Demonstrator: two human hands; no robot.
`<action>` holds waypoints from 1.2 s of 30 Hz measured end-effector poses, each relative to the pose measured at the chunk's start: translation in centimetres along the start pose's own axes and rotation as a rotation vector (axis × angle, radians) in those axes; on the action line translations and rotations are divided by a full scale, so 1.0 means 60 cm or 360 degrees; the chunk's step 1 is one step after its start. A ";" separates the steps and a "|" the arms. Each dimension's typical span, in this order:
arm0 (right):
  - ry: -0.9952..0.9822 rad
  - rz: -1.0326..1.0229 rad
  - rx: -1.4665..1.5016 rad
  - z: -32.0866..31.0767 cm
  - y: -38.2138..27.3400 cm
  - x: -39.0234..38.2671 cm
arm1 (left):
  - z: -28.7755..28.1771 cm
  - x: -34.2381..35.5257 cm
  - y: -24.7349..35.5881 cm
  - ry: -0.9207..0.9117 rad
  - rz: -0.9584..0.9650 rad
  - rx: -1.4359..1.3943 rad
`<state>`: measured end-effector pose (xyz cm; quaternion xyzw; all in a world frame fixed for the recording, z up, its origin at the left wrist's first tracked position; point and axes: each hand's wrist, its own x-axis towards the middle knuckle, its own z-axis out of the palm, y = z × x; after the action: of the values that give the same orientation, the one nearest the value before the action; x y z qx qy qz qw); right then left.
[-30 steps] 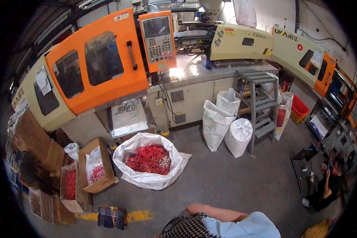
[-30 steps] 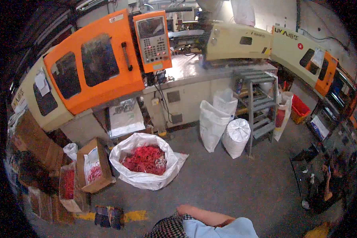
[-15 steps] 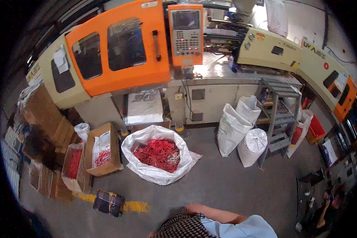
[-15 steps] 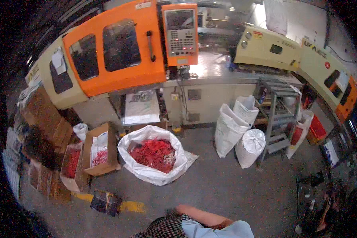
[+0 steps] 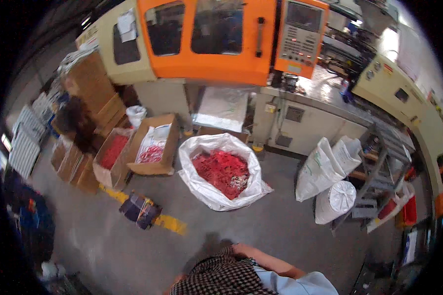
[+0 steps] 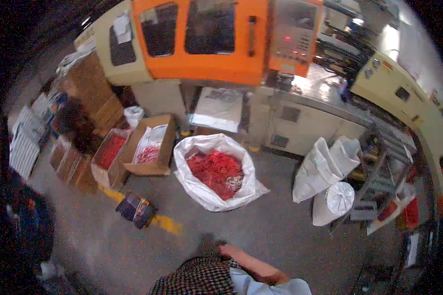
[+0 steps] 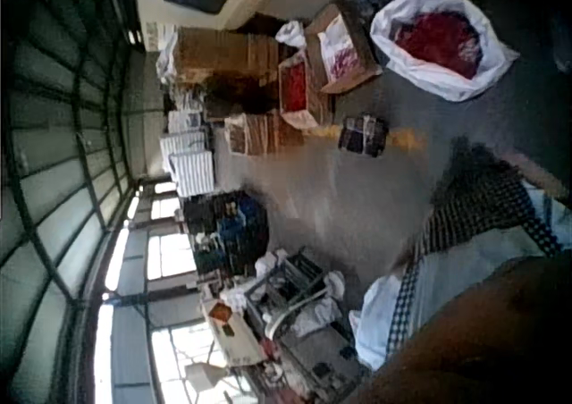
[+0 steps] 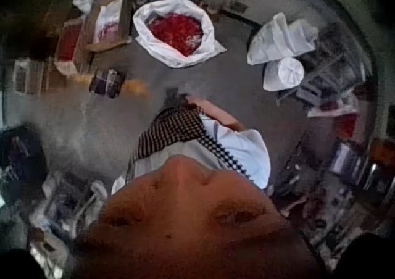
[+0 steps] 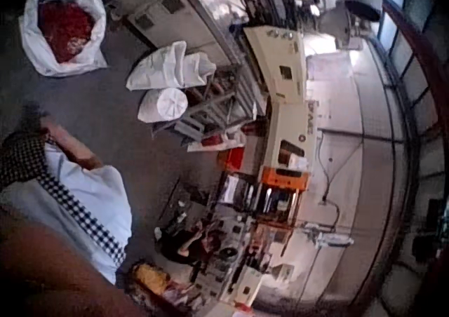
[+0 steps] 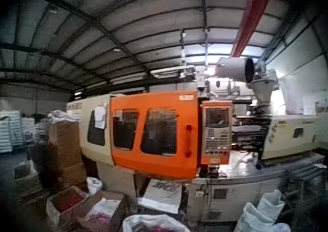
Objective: The person sorts black plastic components from a box into a white sack, then transfers red plastic rings from a sack into a cardboard box. The person handles the items by hand in a factory setting.
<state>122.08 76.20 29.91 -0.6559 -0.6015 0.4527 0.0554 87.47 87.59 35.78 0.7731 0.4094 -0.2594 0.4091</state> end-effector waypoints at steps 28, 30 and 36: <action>-0.0688 0.0122 -0.0854 -0.064 -0.244 0.227 | 0.101 0.012 -0.266 0.0147 -0.0047 -0.0368; -0.0764 0.0043 -0.0800 -0.013 -0.281 0.271 | 0.140 -0.020 -0.324 0.0259 -0.0328 -0.0557; -0.0759 -0.0059 -0.0724 0.038 -0.364 0.422 | 0.054 -0.138 -0.416 0.0551 -0.0508 -0.0646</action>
<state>101.06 102.28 28.68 -0.5159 -0.6950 0.4466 -0.2267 61.75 89.58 29.68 0.6343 0.6326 -0.0977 0.4335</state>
